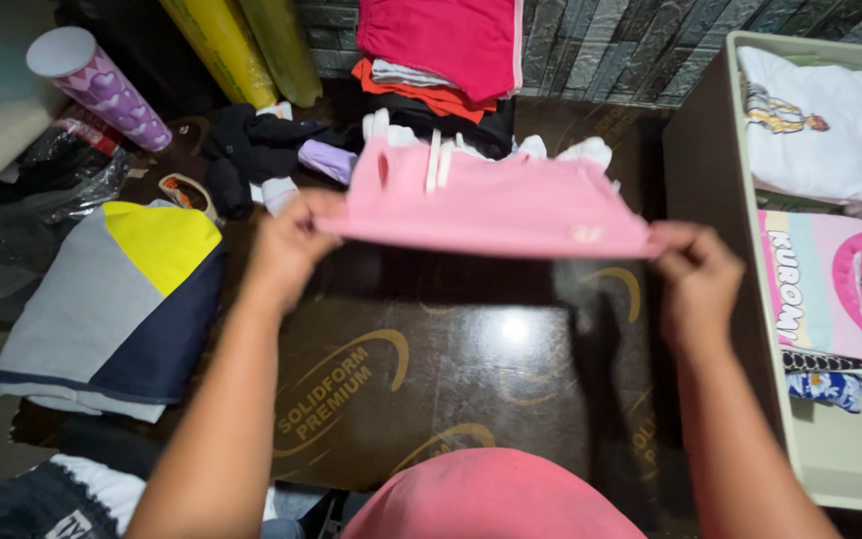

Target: The person folds multiple garments one by one on a table and places them into a plastic storage bin. They handle shirts, shorts, and patterned pieces, smoothing and aligning each before stacking them in the bin.

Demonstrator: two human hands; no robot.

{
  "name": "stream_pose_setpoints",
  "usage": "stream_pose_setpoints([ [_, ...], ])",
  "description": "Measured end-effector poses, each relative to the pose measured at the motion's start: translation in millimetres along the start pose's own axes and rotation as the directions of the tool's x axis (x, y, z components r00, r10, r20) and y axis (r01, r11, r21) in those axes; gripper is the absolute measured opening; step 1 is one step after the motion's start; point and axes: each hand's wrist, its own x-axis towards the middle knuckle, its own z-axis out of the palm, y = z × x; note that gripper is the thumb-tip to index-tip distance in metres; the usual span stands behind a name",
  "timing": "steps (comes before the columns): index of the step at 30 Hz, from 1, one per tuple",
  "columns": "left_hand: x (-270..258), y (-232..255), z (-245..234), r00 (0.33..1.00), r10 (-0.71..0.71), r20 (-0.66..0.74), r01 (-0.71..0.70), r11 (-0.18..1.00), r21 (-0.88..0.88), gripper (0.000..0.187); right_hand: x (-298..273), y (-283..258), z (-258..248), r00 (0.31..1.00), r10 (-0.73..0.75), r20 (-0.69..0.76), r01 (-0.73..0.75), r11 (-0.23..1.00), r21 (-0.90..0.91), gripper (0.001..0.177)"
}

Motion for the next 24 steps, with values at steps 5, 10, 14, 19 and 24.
stream_pose_setpoints([
  [5, -74, -85, 13, 0.949, -0.261, 0.176, 0.199, 0.930, 0.308, 0.030, -71, 79, 0, 0.980, 0.197, 0.026, -0.155, 0.840, -0.520, 0.009],
  [10, -98, -101, 29, 0.942, -0.333, -0.039, 0.299, 0.783, 0.545, 0.010, -92, 100, -10, 0.980, 0.197, -0.039, -0.178, 0.765, -0.619, 0.011],
  [14, -93, -74, 59, 0.927, -0.360, -0.107, 0.349, 0.724, 0.594, 0.035, -78, 98, 1, 0.997, 0.076, 0.031, -0.031, 0.704, -0.710, 0.029],
  [19, -97, -67, 71, 0.945, -0.315, -0.082, 0.279, 0.654, 0.704, 0.030, -74, 104, 10, 0.967, 0.237, 0.092, -0.100, 0.688, -0.719, 0.025],
  [24, -107, -84, 43, 0.902, -0.431, 0.023, 0.277, 0.619, 0.735, 0.034, -79, 95, -3, 0.892, 0.434, 0.125, -0.141, 0.531, -0.836, 0.016],
])
